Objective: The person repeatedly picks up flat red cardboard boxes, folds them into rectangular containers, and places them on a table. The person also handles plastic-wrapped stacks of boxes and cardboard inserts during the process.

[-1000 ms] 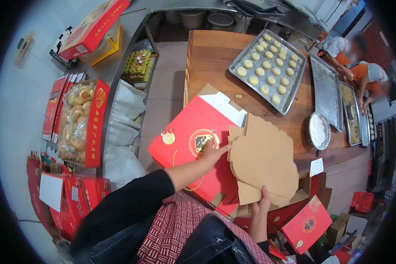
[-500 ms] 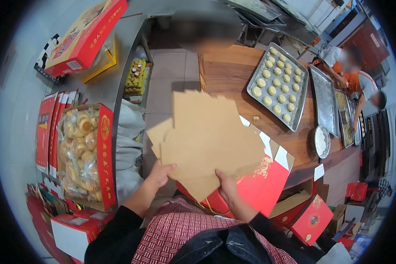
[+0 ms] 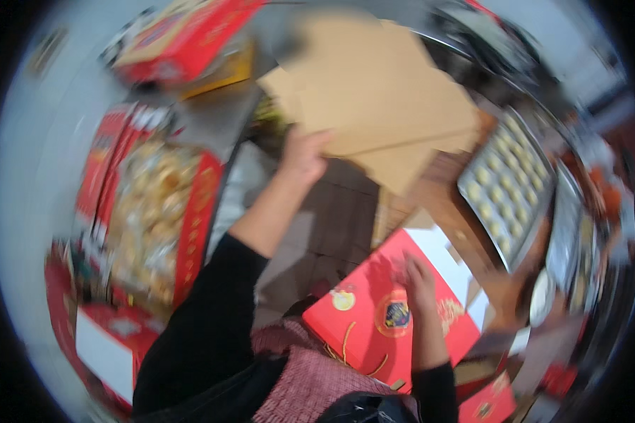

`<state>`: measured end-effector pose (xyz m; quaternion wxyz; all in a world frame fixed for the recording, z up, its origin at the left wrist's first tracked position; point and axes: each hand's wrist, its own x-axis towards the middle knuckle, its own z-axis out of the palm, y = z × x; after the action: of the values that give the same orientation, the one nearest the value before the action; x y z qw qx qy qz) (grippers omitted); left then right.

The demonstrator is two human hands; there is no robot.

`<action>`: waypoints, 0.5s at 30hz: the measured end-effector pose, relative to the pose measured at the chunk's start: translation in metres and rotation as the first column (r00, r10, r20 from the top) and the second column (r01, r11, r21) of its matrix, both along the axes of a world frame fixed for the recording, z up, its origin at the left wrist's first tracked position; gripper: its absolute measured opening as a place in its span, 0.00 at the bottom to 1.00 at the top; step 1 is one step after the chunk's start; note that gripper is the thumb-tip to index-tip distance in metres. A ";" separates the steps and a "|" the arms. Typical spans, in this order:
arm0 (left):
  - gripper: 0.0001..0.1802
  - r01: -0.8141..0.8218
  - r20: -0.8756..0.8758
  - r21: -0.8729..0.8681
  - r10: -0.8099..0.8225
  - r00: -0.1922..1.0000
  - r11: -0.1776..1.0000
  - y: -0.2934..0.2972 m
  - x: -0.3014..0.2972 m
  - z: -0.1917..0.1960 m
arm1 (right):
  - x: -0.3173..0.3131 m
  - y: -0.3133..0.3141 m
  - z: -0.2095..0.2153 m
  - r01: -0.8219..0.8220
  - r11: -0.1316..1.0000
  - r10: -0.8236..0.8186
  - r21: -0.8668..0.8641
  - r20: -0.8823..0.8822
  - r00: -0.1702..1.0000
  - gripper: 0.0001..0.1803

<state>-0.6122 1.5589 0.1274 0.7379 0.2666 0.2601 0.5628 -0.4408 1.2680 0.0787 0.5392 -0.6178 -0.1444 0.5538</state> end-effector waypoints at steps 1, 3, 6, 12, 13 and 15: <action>0.23 0.024 0.000 0.024 -0.024 1.000 0.999 -0.005 -0.006 0.009 | -0.016 -0.029 0.001 0.055 0.997 -0.056 -0.051 -0.031 0.998 0.20; 0.21 -0.017 0.015 0.018 0.016 1.000 1.000 -0.024 -0.028 0.035 | -0.032 -0.082 -0.012 -0.013 1.000 0.014 0.007 -0.097 0.995 0.20; 0.21 -0.104 0.059 0.093 0.099 0.993 0.990 -0.056 -0.074 0.058 | -0.061 -0.106 0.015 -0.018 0.993 -0.008 -0.118 -0.216 0.976 0.19; 0.24 -0.413 0.123 0.044 0.405 0.906 0.910 -0.131 -0.171 0.103 | -0.074 -0.080 0.030 -0.260 0.955 0.240 -0.142 -0.142 0.960 0.15; 0.25 -0.466 0.119 0.033 0.460 0.880 0.884 -0.140 -0.187 0.108 | -0.074 -0.073 0.029 -0.291 0.948 0.277 -0.131 -0.112 0.954 0.15; 0.29 -0.623 0.067 0.062 0.620 0.782 0.779 -0.154 -0.227 0.099 | -0.072 -0.057 0.032 -0.323 0.939 0.320 -0.118 -0.047 0.946 0.14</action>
<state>-0.8393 1.4047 0.2262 0.5051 0.1836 0.2945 0.7902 -0.5131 1.2110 0.1109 0.4042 -0.6106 -0.2012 0.6506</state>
